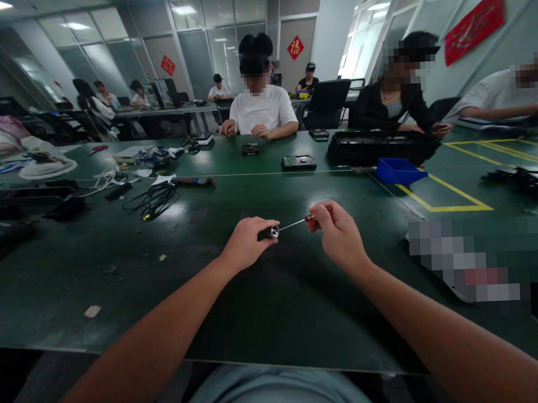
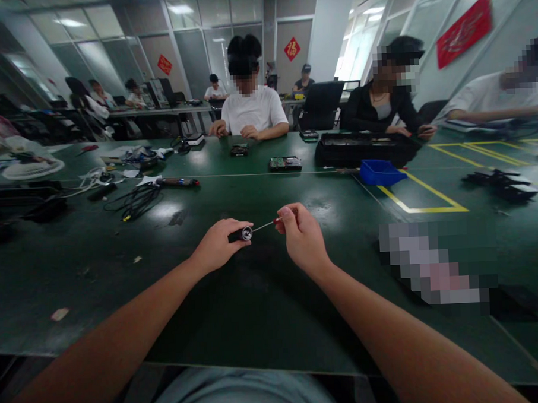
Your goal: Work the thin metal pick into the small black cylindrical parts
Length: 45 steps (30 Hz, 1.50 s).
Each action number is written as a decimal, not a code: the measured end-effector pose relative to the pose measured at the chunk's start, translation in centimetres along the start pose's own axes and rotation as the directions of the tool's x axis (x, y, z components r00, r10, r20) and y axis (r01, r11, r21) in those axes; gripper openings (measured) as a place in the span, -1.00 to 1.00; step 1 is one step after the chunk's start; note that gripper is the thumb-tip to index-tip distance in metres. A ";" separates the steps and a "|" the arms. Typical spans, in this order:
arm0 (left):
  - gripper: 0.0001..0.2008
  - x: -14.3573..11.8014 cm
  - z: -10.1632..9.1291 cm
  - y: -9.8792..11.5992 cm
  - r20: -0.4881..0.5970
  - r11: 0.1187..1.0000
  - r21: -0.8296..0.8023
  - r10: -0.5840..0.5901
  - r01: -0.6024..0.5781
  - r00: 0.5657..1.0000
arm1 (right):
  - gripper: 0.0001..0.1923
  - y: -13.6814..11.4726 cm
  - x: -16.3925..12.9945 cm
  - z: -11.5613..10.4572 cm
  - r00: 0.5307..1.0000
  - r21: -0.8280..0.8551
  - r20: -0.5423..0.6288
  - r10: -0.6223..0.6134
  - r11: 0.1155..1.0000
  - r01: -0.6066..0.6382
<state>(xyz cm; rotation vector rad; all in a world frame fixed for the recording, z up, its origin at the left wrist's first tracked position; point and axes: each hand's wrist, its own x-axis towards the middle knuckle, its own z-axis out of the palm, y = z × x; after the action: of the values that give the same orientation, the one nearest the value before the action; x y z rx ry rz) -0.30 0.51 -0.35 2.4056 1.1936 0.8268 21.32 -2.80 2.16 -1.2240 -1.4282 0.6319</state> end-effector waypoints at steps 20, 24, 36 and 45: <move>-0.65 0.1 -0.1 0.3 -0.098 0.956 -0.238 -0.200 0.172 0.975 | -0.73 -0.1 0.0 -0.2 0.996 -0.255 0.083 -0.014 0.966 0.035; -0.65 0.1 -0.1 0.3 -0.046 0.886 -0.420 -0.237 0.197 0.970 | -0.73 0.1 0.0 -0.3 0.997 -0.248 0.076 -0.027 0.968 0.045; -0.88 0.0 -0.1 4.2 0.202 0.977 -0.155 -0.115 0.148 0.973 | -0.74 0.0 0.2 -0.6 0.995 -0.211 0.002 -0.102 0.972 0.100; -0.67 2.2 2.5 4.6 0.379 0.986 0.165 -0.069 0.007 0.923 | -0.75 -0.3 0.2 -0.7 0.994 -0.204 -0.004 -0.107 0.973 0.104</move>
<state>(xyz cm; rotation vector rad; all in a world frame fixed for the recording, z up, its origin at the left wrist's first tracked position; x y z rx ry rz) 5.15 -0.54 0.91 2.5048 1.1776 0.2313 21.91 -2.85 2.71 -1.2979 -1.5640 0.4101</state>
